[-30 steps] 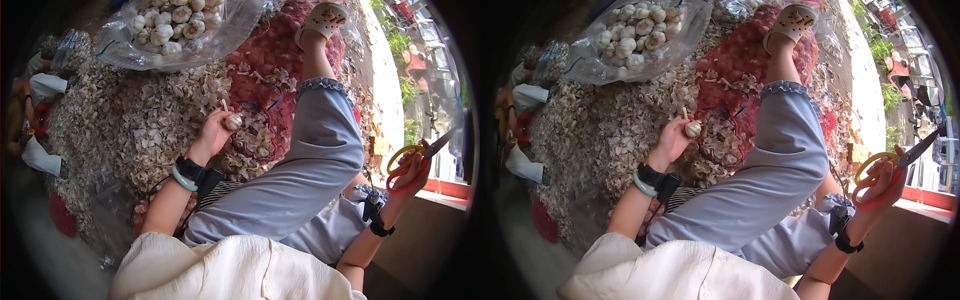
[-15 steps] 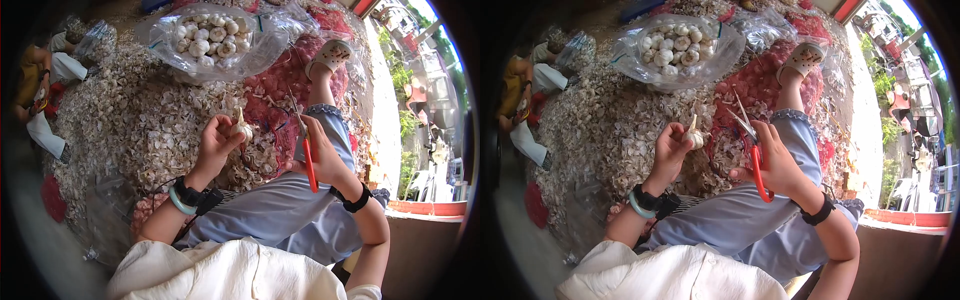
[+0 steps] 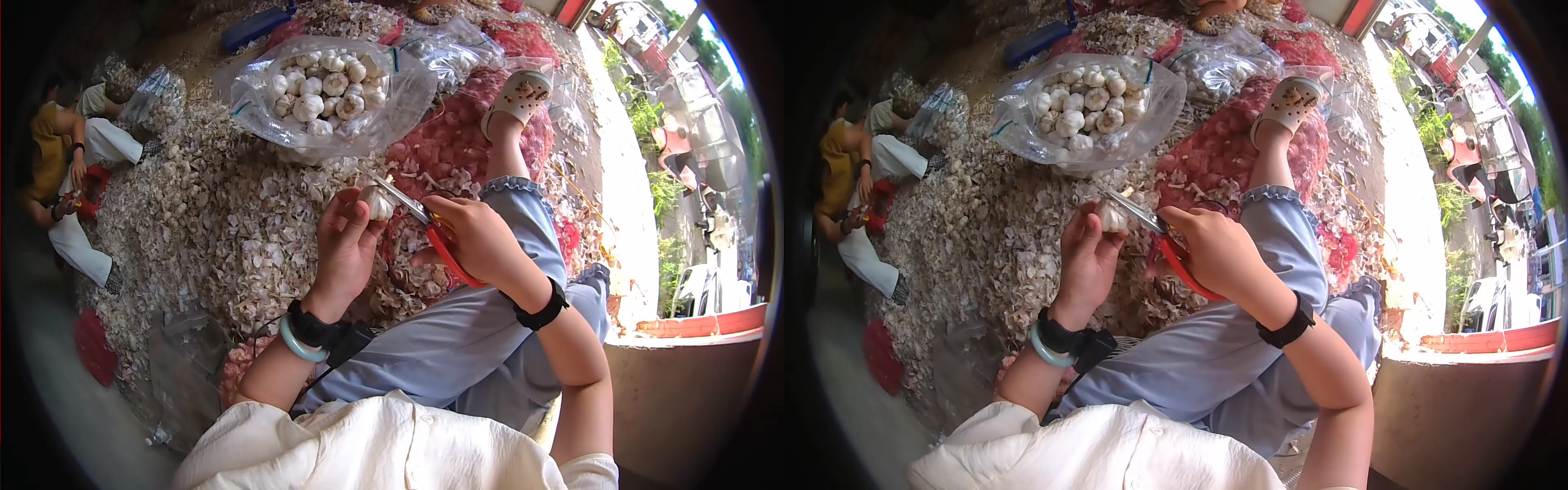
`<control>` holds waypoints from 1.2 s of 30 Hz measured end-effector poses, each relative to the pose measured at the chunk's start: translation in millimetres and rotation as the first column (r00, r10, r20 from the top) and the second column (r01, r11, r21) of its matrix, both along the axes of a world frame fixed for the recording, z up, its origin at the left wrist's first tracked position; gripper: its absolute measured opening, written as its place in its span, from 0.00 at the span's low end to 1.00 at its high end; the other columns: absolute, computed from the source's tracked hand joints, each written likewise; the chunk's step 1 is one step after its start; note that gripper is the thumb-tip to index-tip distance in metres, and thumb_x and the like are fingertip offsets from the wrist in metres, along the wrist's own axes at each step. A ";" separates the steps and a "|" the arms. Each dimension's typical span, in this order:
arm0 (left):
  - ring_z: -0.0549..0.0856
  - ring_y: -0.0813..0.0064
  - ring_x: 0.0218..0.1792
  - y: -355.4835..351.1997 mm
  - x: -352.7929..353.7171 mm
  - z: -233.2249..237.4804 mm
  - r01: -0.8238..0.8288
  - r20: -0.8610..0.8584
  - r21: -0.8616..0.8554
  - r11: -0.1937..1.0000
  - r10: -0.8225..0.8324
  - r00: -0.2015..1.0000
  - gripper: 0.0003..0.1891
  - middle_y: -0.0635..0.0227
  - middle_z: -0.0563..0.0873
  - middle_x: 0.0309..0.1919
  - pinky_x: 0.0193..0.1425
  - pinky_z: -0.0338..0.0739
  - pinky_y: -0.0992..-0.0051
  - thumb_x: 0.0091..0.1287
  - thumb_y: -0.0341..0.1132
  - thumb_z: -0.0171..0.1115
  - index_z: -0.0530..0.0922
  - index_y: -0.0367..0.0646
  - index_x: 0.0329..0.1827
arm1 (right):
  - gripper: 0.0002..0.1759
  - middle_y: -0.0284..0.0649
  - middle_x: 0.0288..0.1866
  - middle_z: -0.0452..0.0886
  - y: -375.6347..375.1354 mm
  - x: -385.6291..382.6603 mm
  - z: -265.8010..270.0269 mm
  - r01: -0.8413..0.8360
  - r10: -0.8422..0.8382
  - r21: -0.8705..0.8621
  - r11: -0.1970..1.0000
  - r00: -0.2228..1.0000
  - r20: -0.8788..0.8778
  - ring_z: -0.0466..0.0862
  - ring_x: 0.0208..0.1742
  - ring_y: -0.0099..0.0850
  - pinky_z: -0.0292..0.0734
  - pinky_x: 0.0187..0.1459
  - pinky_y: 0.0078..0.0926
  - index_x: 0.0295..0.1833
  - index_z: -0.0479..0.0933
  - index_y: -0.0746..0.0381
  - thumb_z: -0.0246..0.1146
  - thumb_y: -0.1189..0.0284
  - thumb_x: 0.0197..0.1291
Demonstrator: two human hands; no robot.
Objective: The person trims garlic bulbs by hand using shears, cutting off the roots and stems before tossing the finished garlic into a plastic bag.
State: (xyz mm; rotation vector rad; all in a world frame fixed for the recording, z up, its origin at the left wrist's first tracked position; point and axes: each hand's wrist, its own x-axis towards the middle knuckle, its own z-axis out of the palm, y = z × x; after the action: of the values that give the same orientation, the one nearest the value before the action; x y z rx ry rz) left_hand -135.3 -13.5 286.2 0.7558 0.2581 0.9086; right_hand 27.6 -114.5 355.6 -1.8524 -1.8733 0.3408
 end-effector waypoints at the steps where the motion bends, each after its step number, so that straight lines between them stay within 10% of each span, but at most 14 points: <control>1: 0.80 0.78 0.46 1.8 -1.0 0.0 -0.037 -0.029 0.002 0.999 0.037 0.999 0.19 0.69 0.79 0.46 0.51 0.76 0.76 0.68 0.44 0.61 0.70 0.43 0.54 | 0.35 0.50 0.27 0.78 1.7 1.1 -0.8 -0.001 0.001 0.002 1.000 1.000 -0.004 0.79 0.31 0.51 0.74 0.33 0.38 0.53 0.74 0.66 0.76 0.57 0.43; 12: 0.81 0.73 0.42 24.2 -12.5 -4.1 -0.104 -0.032 -0.343 0.934 0.098 0.995 0.18 0.65 0.81 0.43 0.46 0.78 0.76 0.73 0.48 0.51 0.75 0.40 0.48 | 0.38 0.52 0.29 0.77 7.2 11.7 1.1 0.089 -0.079 0.024 0.996 0.959 -0.274 0.78 0.32 0.51 0.73 0.35 0.38 0.52 0.70 0.67 0.78 0.56 0.41; 15: 0.81 0.72 0.41 27.2 -14.9 1.4 -0.093 -0.021 -0.409 0.908 0.092 0.996 0.19 0.60 0.81 0.43 0.43 0.79 0.75 0.72 0.47 0.53 0.74 0.36 0.49 | 0.41 0.44 0.26 0.73 7.0 8.9 -1.8 -0.008 0.007 -0.001 1.000 0.969 -0.247 0.72 0.27 0.38 0.71 0.34 0.30 0.57 0.69 0.65 0.80 0.61 0.38; 20: 0.81 0.71 0.40 31.5 -12.0 13.7 -0.114 0.046 -0.514 0.850 0.161 0.986 0.19 0.57 0.80 0.42 0.41 0.80 0.75 0.71 0.45 0.54 0.73 0.34 0.48 | 0.48 0.56 0.47 0.73 1.9 2.1 -10.1 -0.011 0.009 0.142 0.990 1.000 0.015 0.73 0.54 0.54 0.71 0.51 0.45 0.59 0.67 0.63 0.77 0.47 0.35; 25: 0.80 0.70 0.39 35.8 -17.9 12.5 0.067 0.233 -0.553 0.831 0.077 0.969 0.20 0.56 0.79 0.40 0.41 0.80 0.76 0.71 0.45 0.53 0.72 0.31 0.47 | 0.51 0.55 0.49 0.71 4.6 7.8 -8.5 0.000 -0.009 0.117 0.993 0.997 0.078 0.70 0.57 0.54 0.69 0.55 0.47 0.60 0.66 0.61 0.76 0.43 0.32; 36: 0.83 0.75 0.32 22.4 -10.2 19.0 -0.010 -0.079 -0.405 0.914 -0.024 0.997 0.22 0.68 0.81 0.36 0.35 0.82 0.78 0.68 0.54 0.54 0.72 0.42 0.49 | 0.44 0.49 0.46 0.73 3.8 1.2 -8.9 0.013 -0.031 0.092 0.996 0.979 0.201 0.74 0.54 0.49 0.73 0.51 0.45 0.57 0.70 0.57 0.76 0.45 0.34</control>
State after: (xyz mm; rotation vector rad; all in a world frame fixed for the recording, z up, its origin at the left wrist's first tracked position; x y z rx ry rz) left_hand -145.5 8.9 305.1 0.4072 0.5000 0.7831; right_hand 28.8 -110.7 346.7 -1.9058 -1.9634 0.0601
